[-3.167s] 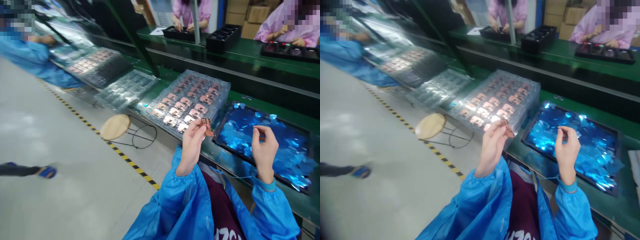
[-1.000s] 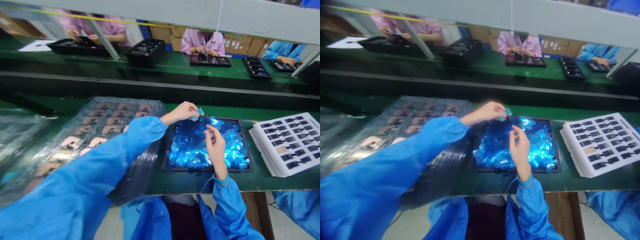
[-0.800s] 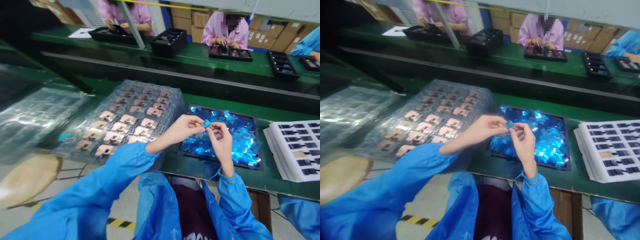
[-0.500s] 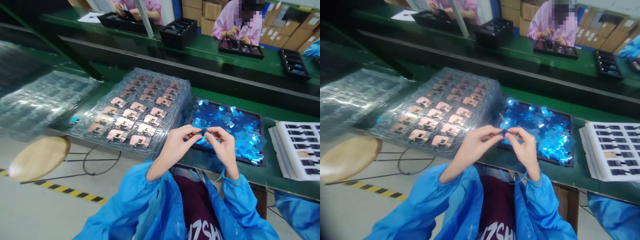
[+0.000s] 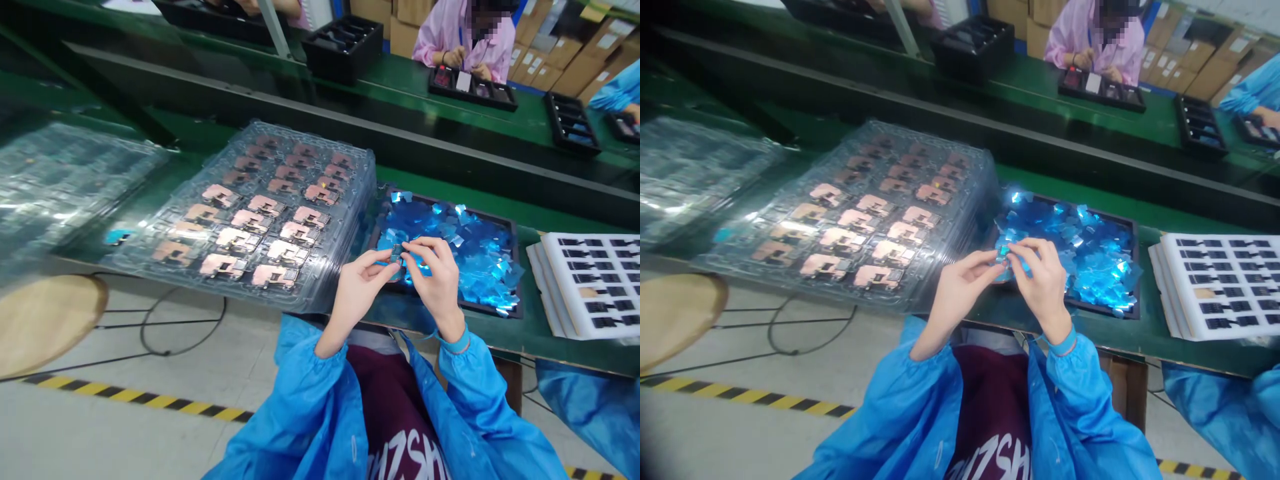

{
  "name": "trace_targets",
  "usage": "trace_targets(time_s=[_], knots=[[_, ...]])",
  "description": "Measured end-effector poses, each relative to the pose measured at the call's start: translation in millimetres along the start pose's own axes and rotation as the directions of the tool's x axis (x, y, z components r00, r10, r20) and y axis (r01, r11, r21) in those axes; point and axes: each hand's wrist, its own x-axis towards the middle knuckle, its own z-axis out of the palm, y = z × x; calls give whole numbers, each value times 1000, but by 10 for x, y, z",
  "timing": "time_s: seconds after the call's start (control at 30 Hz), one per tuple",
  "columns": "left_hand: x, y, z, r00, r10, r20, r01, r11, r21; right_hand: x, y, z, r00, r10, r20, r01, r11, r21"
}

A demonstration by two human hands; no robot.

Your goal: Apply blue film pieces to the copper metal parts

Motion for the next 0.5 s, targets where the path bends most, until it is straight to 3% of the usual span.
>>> trace_targets(time_s=[0.13,0.27,0.4,0.5], knots=[[-38,31,-28,994,-94,64,99,991,-92,-26,19,-6,999,-33,14,34,995,-94],[-15,-13,-58,988,-145,55,154,958,-243,-57,3,-54,983,-155,96,170,971,-171],[40,-43,-96,974,-213,72,224,894,-387,-73,-7,-124,947,-285,149,305,942,-140],[73,-36,-108,965,-256,58,253,848,-465,-105,-8,-155,940,-318,125,324,946,-31]])
